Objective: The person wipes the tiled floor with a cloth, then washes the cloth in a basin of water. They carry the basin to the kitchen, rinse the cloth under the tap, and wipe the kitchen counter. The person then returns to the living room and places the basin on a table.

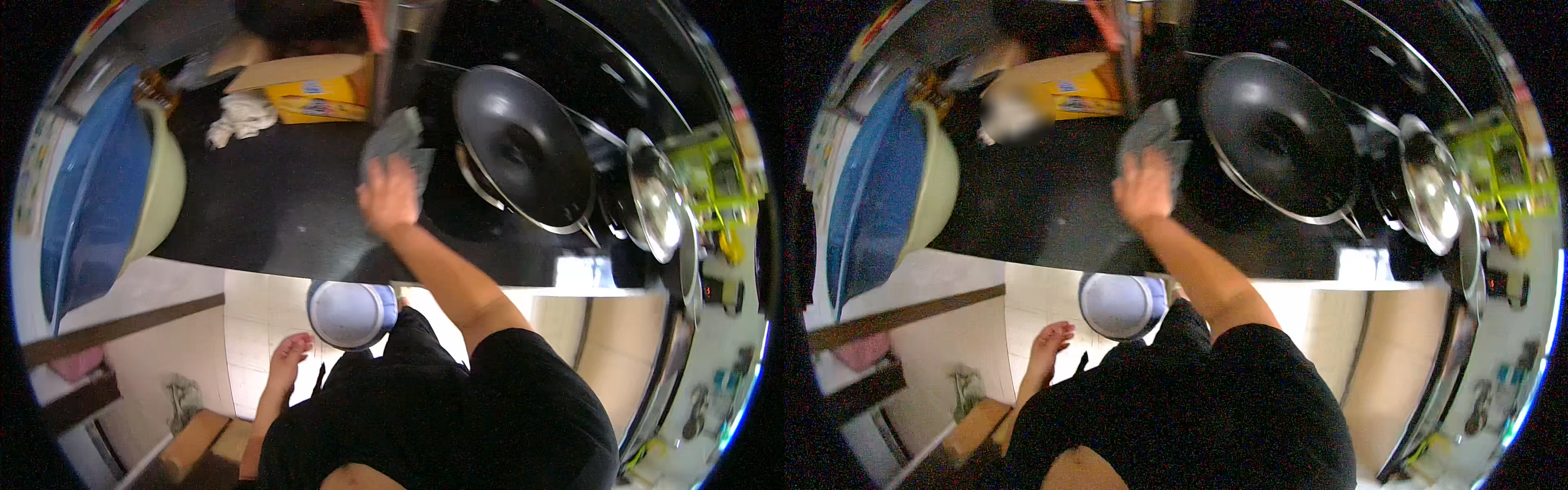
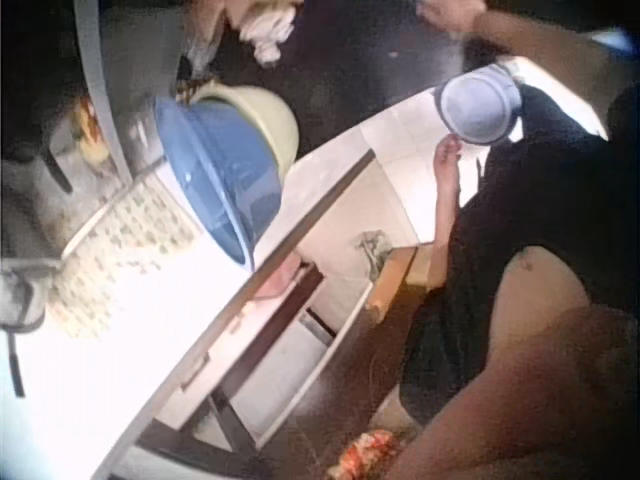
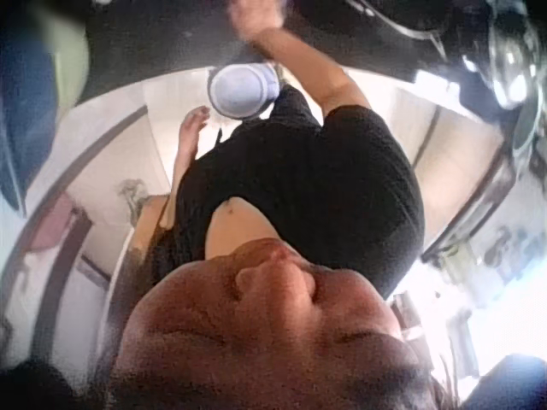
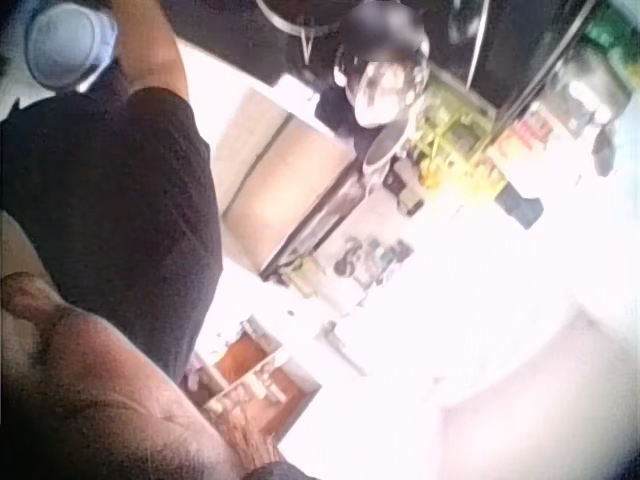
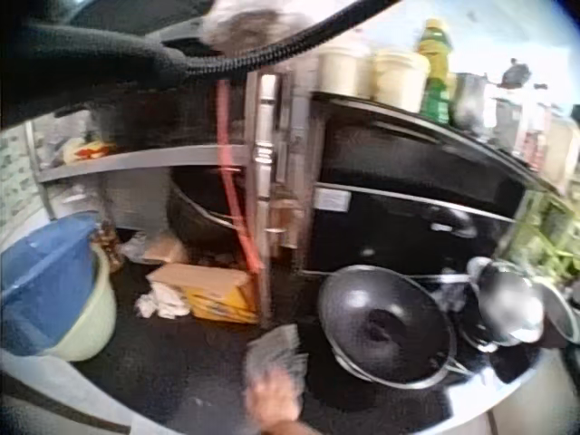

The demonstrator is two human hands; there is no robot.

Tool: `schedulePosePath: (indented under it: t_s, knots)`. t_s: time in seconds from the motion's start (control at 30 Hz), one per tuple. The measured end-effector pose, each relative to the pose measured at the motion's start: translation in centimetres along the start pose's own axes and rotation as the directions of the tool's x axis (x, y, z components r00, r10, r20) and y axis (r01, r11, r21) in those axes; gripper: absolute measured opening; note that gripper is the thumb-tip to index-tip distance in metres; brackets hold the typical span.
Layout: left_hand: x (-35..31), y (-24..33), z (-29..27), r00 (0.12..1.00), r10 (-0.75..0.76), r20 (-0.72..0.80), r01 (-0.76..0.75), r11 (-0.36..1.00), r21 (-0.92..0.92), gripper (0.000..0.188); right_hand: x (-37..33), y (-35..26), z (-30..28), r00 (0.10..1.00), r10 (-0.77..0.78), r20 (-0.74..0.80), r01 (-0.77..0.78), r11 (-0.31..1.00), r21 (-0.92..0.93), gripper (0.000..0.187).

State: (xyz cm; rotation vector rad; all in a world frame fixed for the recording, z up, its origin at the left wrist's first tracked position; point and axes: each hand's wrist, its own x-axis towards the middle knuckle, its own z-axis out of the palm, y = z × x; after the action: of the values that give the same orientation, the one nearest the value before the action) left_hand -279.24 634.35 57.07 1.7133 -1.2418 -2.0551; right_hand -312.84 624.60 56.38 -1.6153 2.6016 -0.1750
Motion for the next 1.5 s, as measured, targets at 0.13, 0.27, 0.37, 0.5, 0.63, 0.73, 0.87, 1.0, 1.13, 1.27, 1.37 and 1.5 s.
schedulePosePath:
  t_s: [0.13, 0.27, 0.37, 0.5, 0.63, 0.73, 0.87, 1.0, 1.13, 1.27, 1.37, 1.5]
  knots:
    - [1.0, 3.3, 1.7, 0.981, 0.092, 0.173, -0.120, 0.980, 0.160, 0.028, -10.8, 0.3, 0.6, 0.957, -0.289, -0.032, 0.289, 0.936, 0.201, 0.051]
    - [2.3, 3.6, 3.1, 0.931, 0.142, 0.335, -0.231, 0.942, 0.243, 0.027, -20.2, 14.5, 3.9, 0.965, -0.148, -0.217, 0.172, 0.980, 0.097, 0.036]
    - [2.1, 2.4, 3.5, 0.913, 0.094, 0.397, -0.231, 0.921, 0.313, 0.027, -25.2, 25.4, 2.0, 0.932, 0.110, -0.344, -0.148, 0.985, -0.086, 0.043]
    - [0.2, 1.4, 4.7, 0.903, 0.026, 0.429, -0.209, 0.899, 0.385, 0.027, -27.4, 29.5, -1.6, 0.963, 0.249, -0.105, -0.267, 0.937, -0.225, 0.068]
    - [-1.4, 0.7, 7.7, 0.933, 0.021, 0.358, -0.164, 0.912, 0.376, 0.026, -25.1, 23.6, -1.0, 0.978, 0.092, -0.187, -0.081, 0.995, 0.064, 0.064]
    - [-1.8, -0.2, 10.6, 0.958, -0.004, 0.287, -0.095, 0.938, 0.332, 0.026, -23.2, 19.8, 0.7, 0.984, -0.104, -0.144, 0.123, 0.984, 0.131, 0.058]
    - [-2.0, -1.2, 18.2, 0.957, -0.046, 0.286, -0.058, 0.937, 0.345, 0.025, -23.5, 21.6, 0.4, 0.928, -0.339, -0.156, 0.354, 0.932, 0.074, 0.048]
    - [-2.6, -0.9, 27.1, 0.918, -0.045, 0.393, -0.132, 0.902, 0.411, 0.027, -26.2, 34.5, -0.9, 0.925, -0.268, -0.269, 0.299, 0.951, 0.080, 0.041]
    - [-3.2, 0.7, 35.5, 0.911, -0.047, 0.410, -0.167, 0.867, 0.470, 0.028, -32.2, 52.2, -1.5, 0.915, 0.065, -0.397, -0.027, 0.995, 0.101, 0.037]
    - [-4.3, 1.8, 41.0, 0.880, -0.077, 0.470, -0.190, 0.848, 0.495, 0.028, -37.7, 68.2, -3.9, 0.816, 0.401, -0.416, -0.453, 0.891, -0.032, 0.044]
    - [-4.1, 1.7, 42.5, 0.866, -0.082, 0.493, -0.219, 0.824, 0.523, 0.028, -40.1, 74.6, -5.7, 0.498, 0.799, -0.339, -0.776, 0.584, 0.238, 0.043]
    - [-3.8, 1.7, 42.8, 0.882, -0.088, 0.463, -0.221, 0.790, 0.571, 0.028, -39.0, 78.8, -3.6, -0.021, 1.000, -0.007, -0.653, -0.009, 0.758, 0.033]
